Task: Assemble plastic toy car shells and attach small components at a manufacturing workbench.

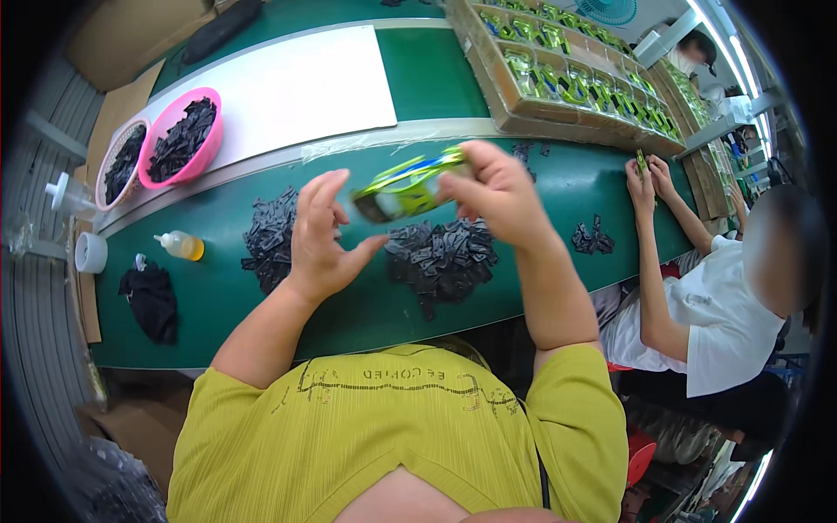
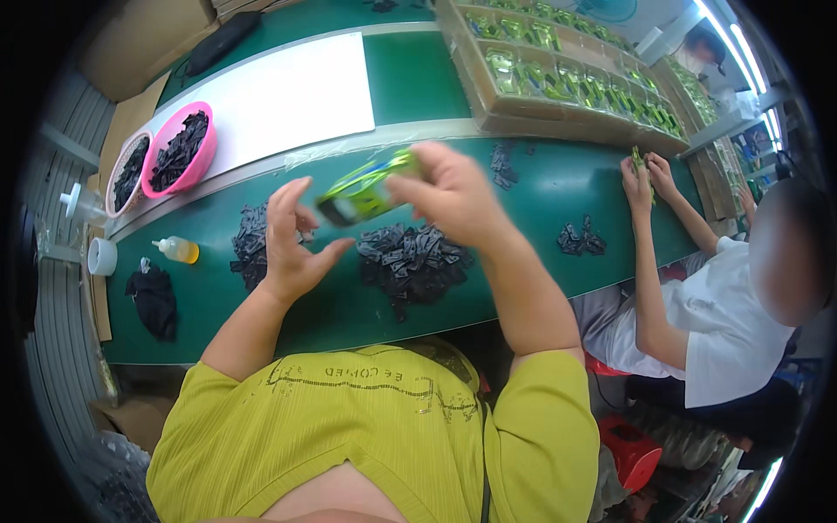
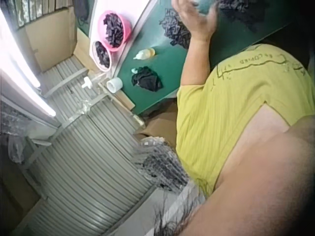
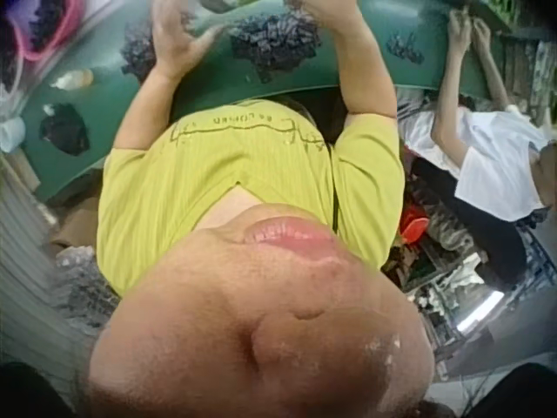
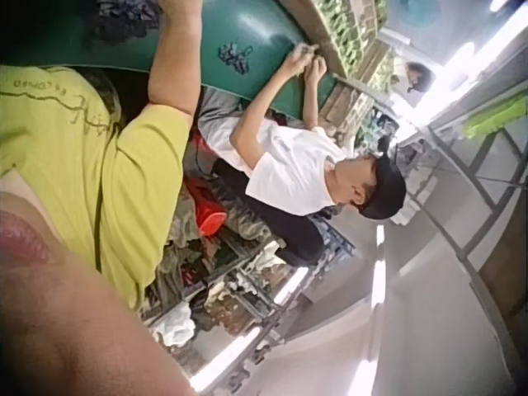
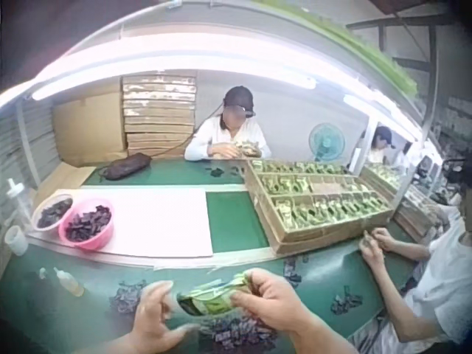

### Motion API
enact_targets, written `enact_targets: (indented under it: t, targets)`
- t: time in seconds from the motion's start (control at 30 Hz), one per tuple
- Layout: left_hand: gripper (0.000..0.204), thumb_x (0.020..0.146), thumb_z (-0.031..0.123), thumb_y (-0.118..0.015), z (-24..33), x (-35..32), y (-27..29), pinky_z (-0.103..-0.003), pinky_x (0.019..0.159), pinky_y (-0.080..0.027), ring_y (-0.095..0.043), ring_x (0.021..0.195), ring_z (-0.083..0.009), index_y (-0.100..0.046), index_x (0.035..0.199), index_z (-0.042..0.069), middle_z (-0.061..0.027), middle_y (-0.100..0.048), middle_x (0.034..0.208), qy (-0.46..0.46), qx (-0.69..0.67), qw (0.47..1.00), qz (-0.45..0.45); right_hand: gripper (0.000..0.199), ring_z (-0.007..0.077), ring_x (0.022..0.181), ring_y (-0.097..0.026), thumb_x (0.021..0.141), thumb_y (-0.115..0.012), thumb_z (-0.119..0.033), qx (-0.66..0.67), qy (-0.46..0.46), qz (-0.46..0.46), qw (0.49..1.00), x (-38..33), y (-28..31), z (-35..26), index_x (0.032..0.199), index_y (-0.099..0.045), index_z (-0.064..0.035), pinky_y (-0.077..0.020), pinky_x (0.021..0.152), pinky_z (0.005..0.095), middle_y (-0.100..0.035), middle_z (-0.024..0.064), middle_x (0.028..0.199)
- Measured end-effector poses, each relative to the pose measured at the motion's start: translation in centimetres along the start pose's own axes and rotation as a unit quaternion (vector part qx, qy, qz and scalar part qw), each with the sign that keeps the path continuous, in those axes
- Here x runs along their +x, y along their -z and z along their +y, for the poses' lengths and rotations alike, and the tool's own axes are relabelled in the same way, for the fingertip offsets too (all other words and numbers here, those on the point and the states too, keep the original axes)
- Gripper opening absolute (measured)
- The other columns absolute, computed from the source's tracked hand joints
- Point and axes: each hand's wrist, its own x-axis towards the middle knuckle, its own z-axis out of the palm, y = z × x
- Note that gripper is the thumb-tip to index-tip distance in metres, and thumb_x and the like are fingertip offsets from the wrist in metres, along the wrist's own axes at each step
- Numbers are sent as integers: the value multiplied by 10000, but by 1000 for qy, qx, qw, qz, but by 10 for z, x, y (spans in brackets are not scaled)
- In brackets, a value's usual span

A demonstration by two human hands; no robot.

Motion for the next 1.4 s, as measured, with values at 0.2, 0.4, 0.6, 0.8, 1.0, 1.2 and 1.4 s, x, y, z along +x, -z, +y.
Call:
enact_targets:
  t: [0.2,0.4,0.6,0.8,1.0,1.2,1.4]
  targets:
    - [467,727,90,-778,-10,-8,-3,-278,555,-479,-563,640,-170,-591,1155,56,-118,-596,1101,13,-5,997,-81,140,68,684,-567,893,-682,-171,-82,147,243,956,5,131,-9,952,-618,-61,-457,616,215,-639,9,824]
    - [352,733,47,-746,-12,-13,-14,-281,527,-463,-550,571,-170,-630,1065,42,-105,-621,998,53,-16,990,-131,259,91,717,-564,833,-738,-238,-265,87,372,885,62,299,14,986,-672,-39,-445,666,259,-647,18,812]
    - [253,718,1,-725,-8,-11,-21,-282,504,-450,-551,552,-175,-640,954,32,-93,-623,862,53,10,988,-143,335,323,922,-625,779,-734,-294,-558,30,443,702,132,377,35,1057,-695,-111,-492,806,419,-658,178,995]
    - [205,689,-23,-713,-10,-10,-27,-306,513,-455,-572,587,-224,-640,873,31,-92,-619,795,45,53,986,-152,488,364,1177,-533,804,-646,-368,-599,-92,369,705,186,404,64,1238,-628,-145,-446,1000,419,-596,214,1204]
    - [195,688,-21,-715,-7,-6,-27,-317,527,-459,-582,605,-239,-638,859,34,-94,-610,777,63,66,982,-164,346,374,1096,-594,878,-524,-273,-618,-82,429,654,191,369,57,1174,-665,-164,-472,946,457,-627,197,1186]
    - [184,685,-18,-711,-10,-1,-29,-331,539,-466,-593,625,-259,-635,842,37,-91,-601,762,44,62,984,-160,338,359,1095,-600,912,-506,-262,-614,-150,384,673,188,376,65,1172,-655,-106,-468,949,458,-644,200,1151]
    - [154,693,4,-704,-6,-3,-26,-350,565,-482,-605,651,-269,-636,824,49,-89,-602,765,28,65,984,-161,435,381,1130,-571,915,-529,-360,-614,-104,275,732,164,362,58,1237,-611,-80,-444,976,441,-612,214,1209]
